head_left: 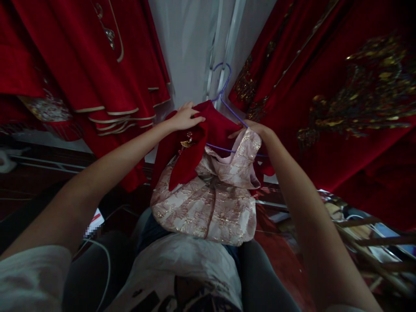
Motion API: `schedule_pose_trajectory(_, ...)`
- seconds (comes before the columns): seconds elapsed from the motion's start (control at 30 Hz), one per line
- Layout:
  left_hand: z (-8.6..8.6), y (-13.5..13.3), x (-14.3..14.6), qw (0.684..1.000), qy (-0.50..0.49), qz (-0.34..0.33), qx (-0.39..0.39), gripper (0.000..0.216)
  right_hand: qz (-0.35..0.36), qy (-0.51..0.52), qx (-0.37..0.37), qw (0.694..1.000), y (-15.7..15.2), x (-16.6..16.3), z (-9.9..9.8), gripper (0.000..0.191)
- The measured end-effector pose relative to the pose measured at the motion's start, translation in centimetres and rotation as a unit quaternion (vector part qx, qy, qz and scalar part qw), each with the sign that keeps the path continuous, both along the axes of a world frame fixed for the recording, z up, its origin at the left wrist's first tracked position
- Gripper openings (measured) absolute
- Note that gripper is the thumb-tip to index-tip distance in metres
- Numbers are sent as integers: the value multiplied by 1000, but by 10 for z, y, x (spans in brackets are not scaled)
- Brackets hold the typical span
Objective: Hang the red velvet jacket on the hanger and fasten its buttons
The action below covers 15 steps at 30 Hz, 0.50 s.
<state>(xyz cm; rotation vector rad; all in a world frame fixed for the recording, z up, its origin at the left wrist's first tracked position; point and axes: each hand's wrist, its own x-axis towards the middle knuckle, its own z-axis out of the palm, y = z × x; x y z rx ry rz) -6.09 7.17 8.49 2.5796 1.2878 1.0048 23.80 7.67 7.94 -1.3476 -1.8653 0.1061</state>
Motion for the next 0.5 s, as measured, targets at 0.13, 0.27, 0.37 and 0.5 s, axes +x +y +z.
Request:
schedule_pose_trajectory(0.13, -5, 2, 1, 1000, 10, 17, 14, 31, -75, 4, 23, 997, -6, 17, 7, 17)
schedule_pose_trajectory(0.27, -10, 4, 7, 999, 11, 26, 24, 36, -187, 33, 49, 981, -35, 56, 8, 20)
schedule_pose_trajectory(0.37, -12, 2, 13, 999, 18, 24, 25, 36, -218, 28, 34, 975, -63, 81, 12, 26)
schedule_pose_trajectory(0.5, -13, -3, 19, 999, 28, 24, 33, 38, -208, -44, 40, 976, -86, 91, 23, 32)
